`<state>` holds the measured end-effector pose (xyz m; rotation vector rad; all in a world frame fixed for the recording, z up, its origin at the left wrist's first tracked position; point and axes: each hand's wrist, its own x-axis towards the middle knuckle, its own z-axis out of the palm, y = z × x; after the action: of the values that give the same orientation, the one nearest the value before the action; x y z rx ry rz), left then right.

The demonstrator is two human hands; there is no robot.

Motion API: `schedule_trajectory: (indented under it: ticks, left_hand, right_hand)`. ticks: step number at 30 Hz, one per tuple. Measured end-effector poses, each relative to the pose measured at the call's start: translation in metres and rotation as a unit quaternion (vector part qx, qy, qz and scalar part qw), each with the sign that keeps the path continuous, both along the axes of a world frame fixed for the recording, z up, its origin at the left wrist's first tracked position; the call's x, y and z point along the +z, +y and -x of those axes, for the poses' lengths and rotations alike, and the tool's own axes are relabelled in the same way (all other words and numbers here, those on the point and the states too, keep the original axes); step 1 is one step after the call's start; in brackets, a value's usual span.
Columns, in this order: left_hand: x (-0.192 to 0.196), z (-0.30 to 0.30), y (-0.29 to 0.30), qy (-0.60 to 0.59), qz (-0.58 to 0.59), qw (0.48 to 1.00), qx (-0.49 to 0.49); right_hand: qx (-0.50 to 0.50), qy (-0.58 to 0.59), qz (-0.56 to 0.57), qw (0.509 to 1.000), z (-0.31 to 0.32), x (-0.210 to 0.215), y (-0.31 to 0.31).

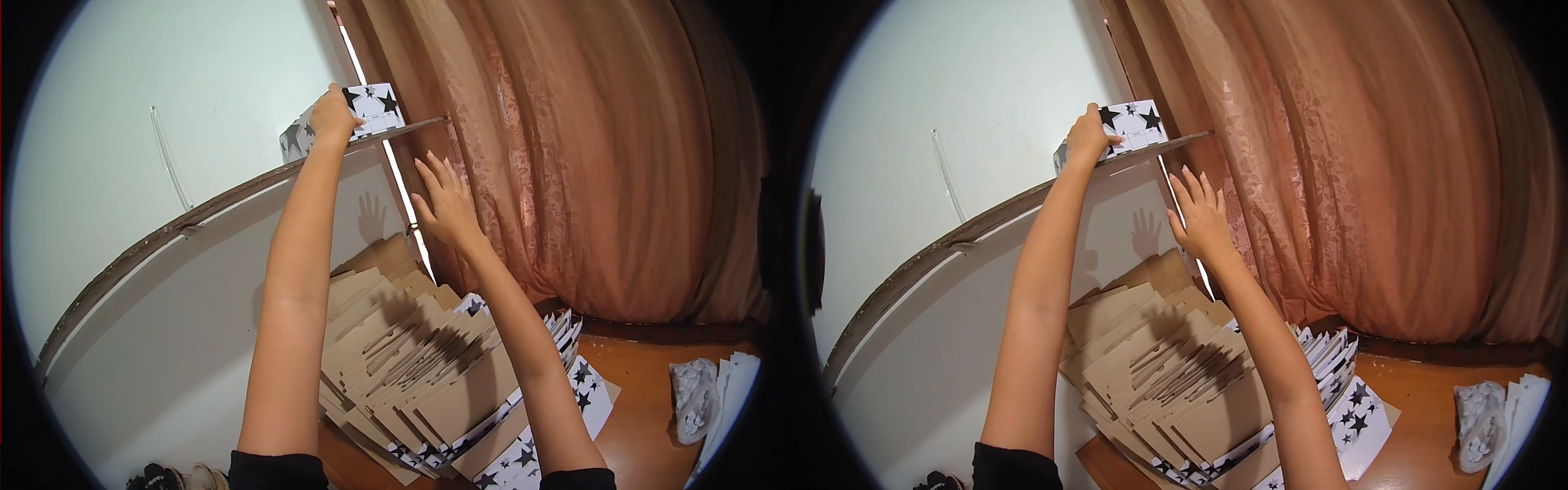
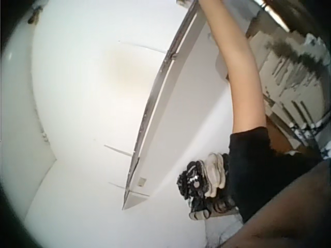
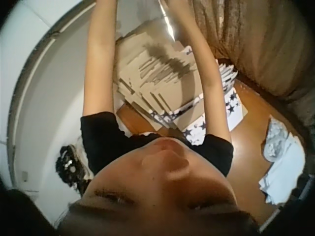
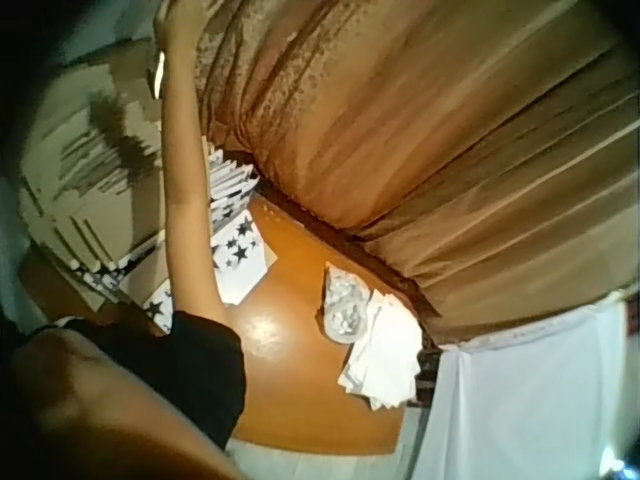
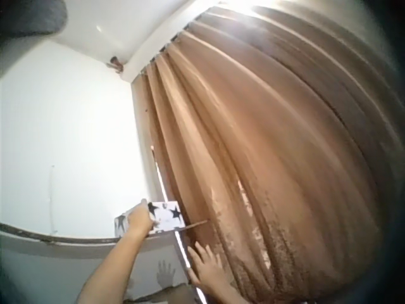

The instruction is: The recorder folds flat-packed cardboard pieces into shoeboxes, places protective paper inside, and then stacks the assembled boxes on a shelf.

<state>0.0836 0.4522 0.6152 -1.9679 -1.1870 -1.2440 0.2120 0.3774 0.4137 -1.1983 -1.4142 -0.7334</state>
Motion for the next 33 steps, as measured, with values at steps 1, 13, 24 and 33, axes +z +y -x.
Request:
schedule_trajectory:
  ticks: [1,13,24,33]
  left_hand:
    - [0.001,0.004,0.001,0.007,-0.004,1.000,-0.025]
    - [0.006,-0.002,-0.005,0.045,0.018,0.999,0.000]
    - [0.014,-0.032,0.016,0.006,0.044,0.995,0.085]
    - [0.012,-0.019,0.020,0.126,0.065,0.990,-0.002]
  right_hand:
    - [0.001,0.001,-0.001,1.000,0.000,0.000,0.000]
    - [0.005,0.005,-0.012,1.000,-0.008,-0.008,-0.002]
    - [0.002,-0.012,-0.002,1.000,-0.008,-0.010,-0.012]
    - [0.036,-0.001,0.003,0.999,-0.017,-0.022,-0.021]
